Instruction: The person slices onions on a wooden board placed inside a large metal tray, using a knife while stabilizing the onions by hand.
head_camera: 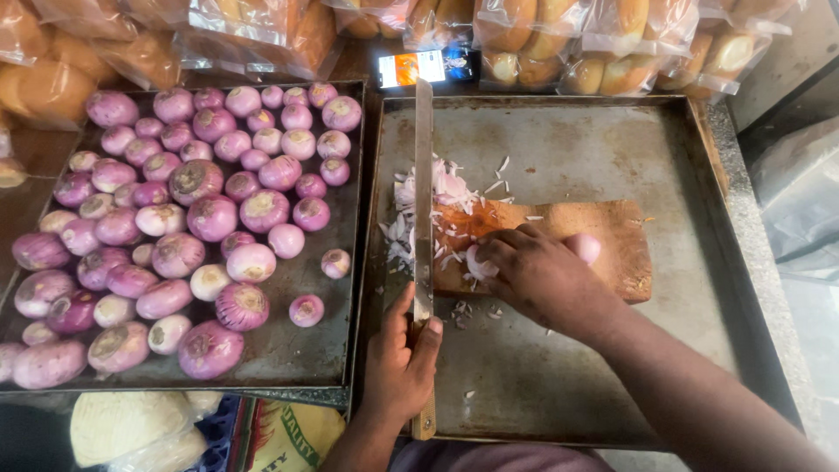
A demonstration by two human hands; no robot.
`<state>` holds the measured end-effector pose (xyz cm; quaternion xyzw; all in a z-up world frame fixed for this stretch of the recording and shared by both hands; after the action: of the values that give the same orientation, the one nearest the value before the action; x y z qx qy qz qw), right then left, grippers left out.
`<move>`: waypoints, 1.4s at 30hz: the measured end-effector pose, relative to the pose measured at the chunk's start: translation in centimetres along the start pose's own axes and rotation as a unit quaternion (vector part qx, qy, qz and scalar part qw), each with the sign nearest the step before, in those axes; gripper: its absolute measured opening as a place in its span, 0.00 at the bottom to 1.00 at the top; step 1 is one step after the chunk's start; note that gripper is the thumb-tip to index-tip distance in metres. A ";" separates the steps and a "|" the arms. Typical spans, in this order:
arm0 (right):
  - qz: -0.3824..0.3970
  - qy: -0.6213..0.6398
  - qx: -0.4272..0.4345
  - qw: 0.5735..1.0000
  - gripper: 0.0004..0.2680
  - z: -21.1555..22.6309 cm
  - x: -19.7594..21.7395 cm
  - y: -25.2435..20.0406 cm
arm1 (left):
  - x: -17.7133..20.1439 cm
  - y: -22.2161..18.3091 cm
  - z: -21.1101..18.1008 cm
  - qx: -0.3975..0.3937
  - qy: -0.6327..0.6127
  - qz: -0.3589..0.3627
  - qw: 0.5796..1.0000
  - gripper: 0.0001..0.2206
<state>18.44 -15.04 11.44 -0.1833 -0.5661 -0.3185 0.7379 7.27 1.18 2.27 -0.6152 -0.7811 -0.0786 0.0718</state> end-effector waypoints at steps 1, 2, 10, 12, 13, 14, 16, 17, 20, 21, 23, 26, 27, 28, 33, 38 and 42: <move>0.001 -0.002 0.000 1.000 0.16 0.0 -0.1 -0.1 | -0.1 0.0 0.0 -0.001 -0.002 0.000 1.000 0.27; -0.001 0.012 -0.011 1.000 0.15 -0.2 -0.2 -0.1 | 0.0 0.0 -0.2 -0.005 0.000 -0.003 1.000 0.27; -0.033 0.026 -0.025 0.999 0.16 -1.0 -1.3 -0.6 | -0.3 -0.1 -2.5 -0.057 0.087 -0.012 0.994 0.25; -0.058 -0.007 0.048 0.997 0.13 -0.3 -1.2 -0.6 | -0.3 0.2 -3.2 -0.037 0.125 -0.011 0.991 0.24; -0.057 -0.006 0.048 0.997 0.13 -0.5 -1.2 -0.7 | -0.2 0.2 -3.8 -0.037 0.125 -0.010 0.991 0.24; -0.060 -0.031 0.074 0.995 0.13 -0.2 -1.2 -0.8 | -0.2 0.1 -5.2 -0.082 0.192 -0.014 0.978 0.23; -0.061 -0.054 0.099 0.992 0.14 0.3 -1.2 -1.0 | -0.2 0.0 -7.7 -0.126 0.258 -0.015 0.958 0.22; -0.046 -0.066 0.072 0.994 0.15 0.1 -1.5 -1.0 | -0.8 0.1 -7.6 -0.069 0.307 0.045 0.948 0.24; -0.037 -0.098 0.071 0.992 0.15 0.2 -1.6 -0.9 | -1.7 0.1 -9.0 -0.017 0.390 0.115 0.914 0.25; -0.046 -0.119 0.095 0.987 0.14 0.5 -1.5 -0.9 | -1.9 0.1 -9.6 -0.025 0.427 0.126 0.895 0.25; -0.059 -0.094 0.093 0.989 0.13 0.4 -1.5 -0.9 | -2.1 0.3 -10.4 -0.032 0.426 0.135 0.894 0.25; -0.087 -0.054 0.089 0.991 0.11 0.1 -1.5 -0.9 | -2.6 0.5 -10.6 -0.037 0.455 0.150 0.877 0.26; -0.102 -0.039 0.088 0.990 0.10 0.0 -1.4 -1.0 | -2.9 0.4 -10.3 -0.035 0.485 0.155 0.860 0.27; -0.101 -0.038 0.089 0.990 0.10 -0.1 -1.4 -1.2 | -3.1 0.4 -10.1 -0.033 0.485 0.154 0.860 0.27; -0.103 -0.026 0.050 0.993 0.09 -0.7 -1.5 -1.1 | -3.2 0.7 -10.0 -0.080 0.468 0.123 0.871 0.28; -0.106 -0.044 0.084 0.990 0.10 0.0 -1.5 -1.0 | -3.8 1.3 -10.2 -0.075 0.472 0.130 0.869 0.30; -0.090 -0.016 0.058 0.994 0.11 -0.6 -1.5 -1.0 | -4.0 1.1 -10.0 -0.039 0.489 0.164 0.856 0.32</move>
<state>17.96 -15.68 9.74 -0.0938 -0.6097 -0.3477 0.7061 9.45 -4.49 11.20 -0.6188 -0.5296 -0.3865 0.4326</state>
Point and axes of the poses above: each hand's wrist, its own y-axis towards the middle knuckle, its own x-axis out of the back of the hand, z = x × y, the point moved 7 cm from there along y, towards the middle knuckle, and after that the axes turned 2 degrees about x, right-handed, at the moved point
